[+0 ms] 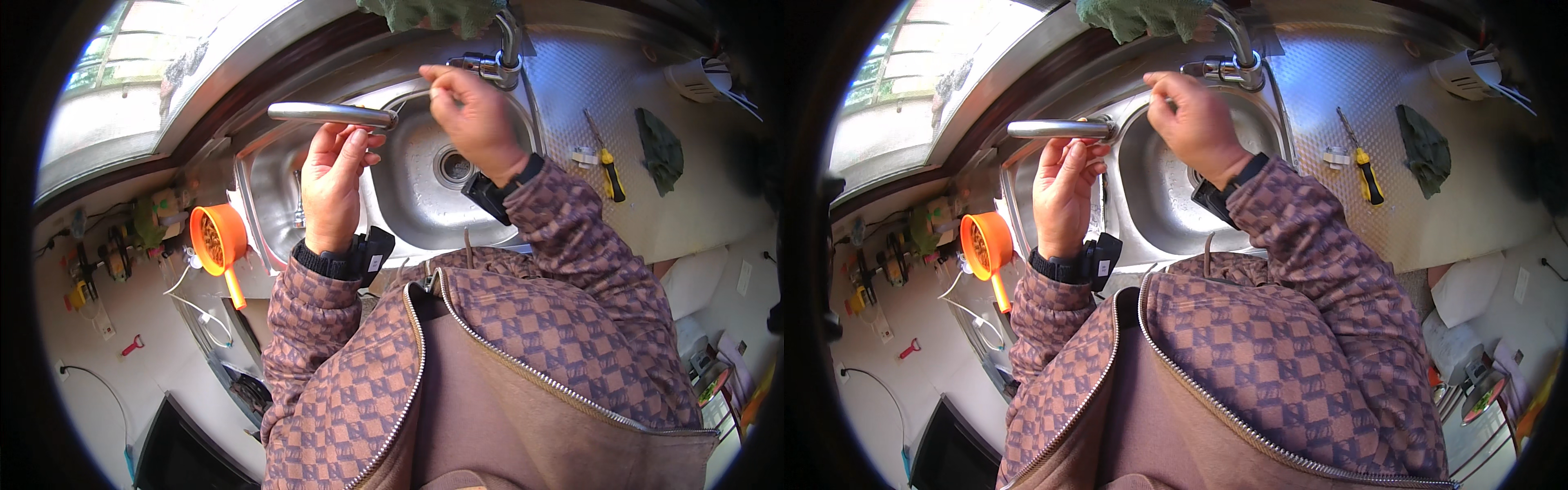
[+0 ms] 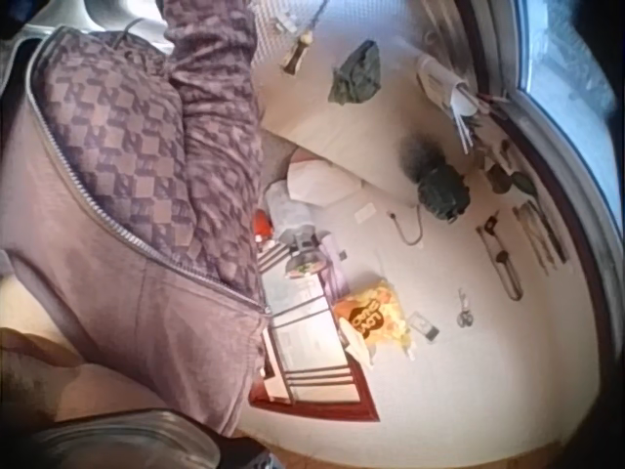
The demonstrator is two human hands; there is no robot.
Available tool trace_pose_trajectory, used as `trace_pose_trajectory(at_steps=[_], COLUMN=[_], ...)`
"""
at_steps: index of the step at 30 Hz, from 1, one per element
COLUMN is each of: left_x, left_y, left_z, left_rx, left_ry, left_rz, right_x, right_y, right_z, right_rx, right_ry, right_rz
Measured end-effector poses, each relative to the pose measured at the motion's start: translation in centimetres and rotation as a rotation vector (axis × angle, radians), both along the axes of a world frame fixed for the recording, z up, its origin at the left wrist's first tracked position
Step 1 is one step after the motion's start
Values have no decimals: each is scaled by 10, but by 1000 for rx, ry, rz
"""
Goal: The person disassembles a kitchen faucet aerator using a screwdriver, removes a small internal component, and reassembles the aerator onto the faucet. The person repeatedly tightens the aerator with the screwdriver and checks the fit.
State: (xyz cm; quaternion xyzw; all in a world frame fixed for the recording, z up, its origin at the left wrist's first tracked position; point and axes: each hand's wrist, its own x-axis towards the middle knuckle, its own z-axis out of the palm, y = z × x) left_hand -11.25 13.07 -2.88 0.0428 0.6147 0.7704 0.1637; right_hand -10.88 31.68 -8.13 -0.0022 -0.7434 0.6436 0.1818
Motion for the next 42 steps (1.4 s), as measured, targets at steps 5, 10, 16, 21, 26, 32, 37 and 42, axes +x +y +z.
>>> trace_pose_trajectory(at_steps=[5,10,16,21,26,32,37,42], left_x=[2,4,5,2,-3,-8,-9,-5], left_y=[2,6,10,7,7,4,5,5], left_z=[-4,-5,-7,-6,-8,-9,-6,-4], left_rx=[35,-4,242,80,109,273,237,169], left_ry=[-30,-110,-414,-212,-270,-478,-498,-407], left_rz=[11,-60,-124,2,6,-38,-33,-6], right_x=[24,38,32,20,2,-11,-12,-1], right_y=[25,35,9,6,-7,-8,-5,-10], right_z=[15,13,-7,6,25,38,44,48], right_rx=[-1057,-605,-485,-505,-418,-223,74,314], right_ry=[-68,-411,-553,-406,-226,-175,-239,3], right_rz=[448,727,574,440,432,327,289,171])
